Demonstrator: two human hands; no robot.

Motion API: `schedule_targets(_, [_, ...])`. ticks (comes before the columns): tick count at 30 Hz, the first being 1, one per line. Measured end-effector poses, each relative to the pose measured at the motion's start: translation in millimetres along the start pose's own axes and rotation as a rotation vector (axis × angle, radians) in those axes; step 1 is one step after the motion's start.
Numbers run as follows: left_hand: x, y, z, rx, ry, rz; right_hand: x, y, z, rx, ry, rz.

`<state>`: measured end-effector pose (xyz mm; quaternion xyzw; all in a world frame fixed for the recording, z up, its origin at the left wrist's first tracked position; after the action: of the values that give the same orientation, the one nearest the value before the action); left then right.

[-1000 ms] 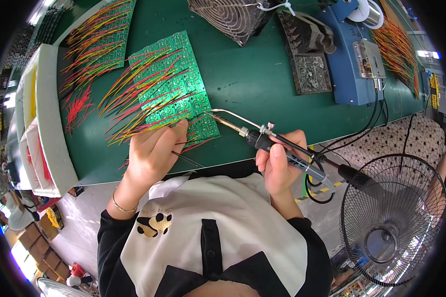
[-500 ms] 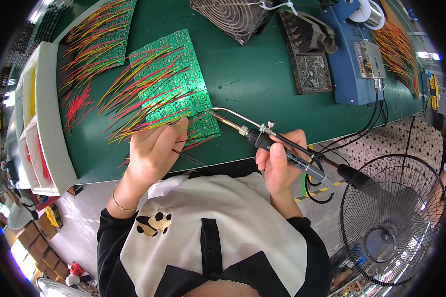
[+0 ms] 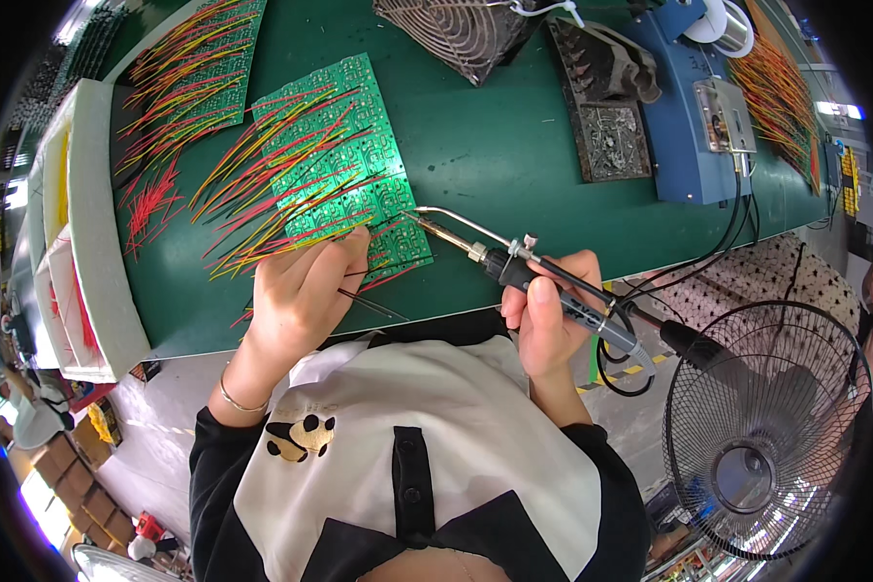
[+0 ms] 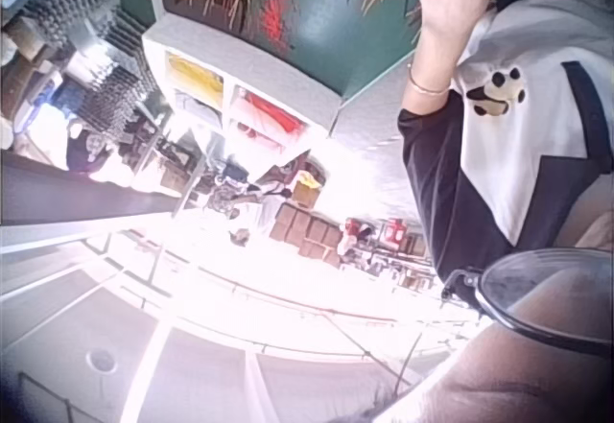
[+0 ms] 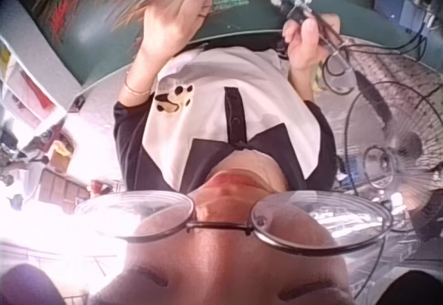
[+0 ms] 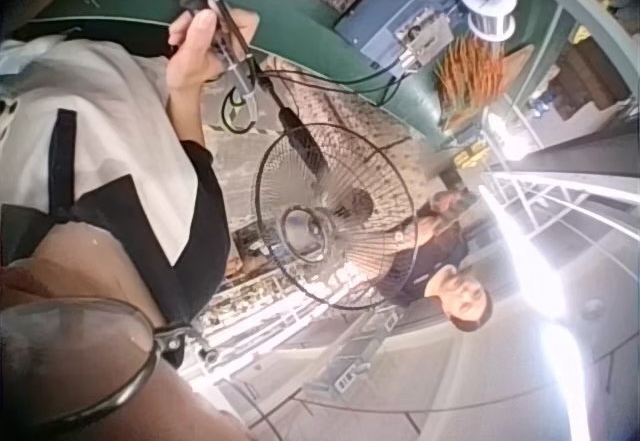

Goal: The person solders colored wires onto a green printed circuit board with a soldering iron and solder wire.

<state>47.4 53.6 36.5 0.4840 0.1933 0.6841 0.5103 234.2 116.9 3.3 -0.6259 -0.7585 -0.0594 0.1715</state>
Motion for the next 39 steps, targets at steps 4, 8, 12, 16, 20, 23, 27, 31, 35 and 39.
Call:
schedule_targets(4, [-0.5,0.0,-0.3,0.003,-0.004,0.012,-0.4,4.9,1.7,0.126,-0.047,0.059])
schedule_targets(8, [-1.1,-0.9,-0.2,0.009,-0.002,0.015,0.4,4.3,2.1,0.153,-0.044,0.039])
schedule_targets(12, [-0.9,0.1,0.4,0.008,-0.005,0.021,-0.3,2.7,2.4,0.134,-0.040,0.022])
schedule_targets(16, [-0.9,-0.5,-0.2,0.008,-0.003,0.012,-0.5,2.4,2.2,0.126,-0.029,0.016])
schedule_targets(20, [-0.2,1.0,0.2,-0.002,-0.002,0.024,-0.2,2.2,2.2,0.124,-0.030,0.012])
schedule_targets(23, [0.4,0.3,0.4,0.009,-0.001,0.009,1.3,1.8,0.9,0.121,-0.026,0.004])
schedule_targets(27, [-1.4,-0.3,0.0,0.004,0.002,0.009,4.2,4.3,4.1,0.133,-0.064,-0.001])
schedule_targets(31, [-1.2,-0.1,0.8,-0.001,-0.002,0.011,6.2,5.0,5.0,0.128,-0.092,0.029])
schedule_targets(35, [-1.6,-1.3,0.3,0.009,-0.003,0.010,8.0,4.4,4.4,0.120,-0.057,0.002])
schedule_targets(39, [-3.0,-1.4,1.0,0.030,-0.010,0.012,9.3,4.7,5.1,0.122,-0.055,-0.001])
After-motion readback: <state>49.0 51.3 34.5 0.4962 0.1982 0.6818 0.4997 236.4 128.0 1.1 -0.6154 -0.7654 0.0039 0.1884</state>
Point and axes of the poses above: each hand's wrist, its own x-axis towards the middle knuckle, its own y-axis out of the back of the hand, z = x × y, the point moved 9 cm from there along x, towards the middle knuckle, and after that the axes turned 9 degrees about y, right-handed, at the moved point
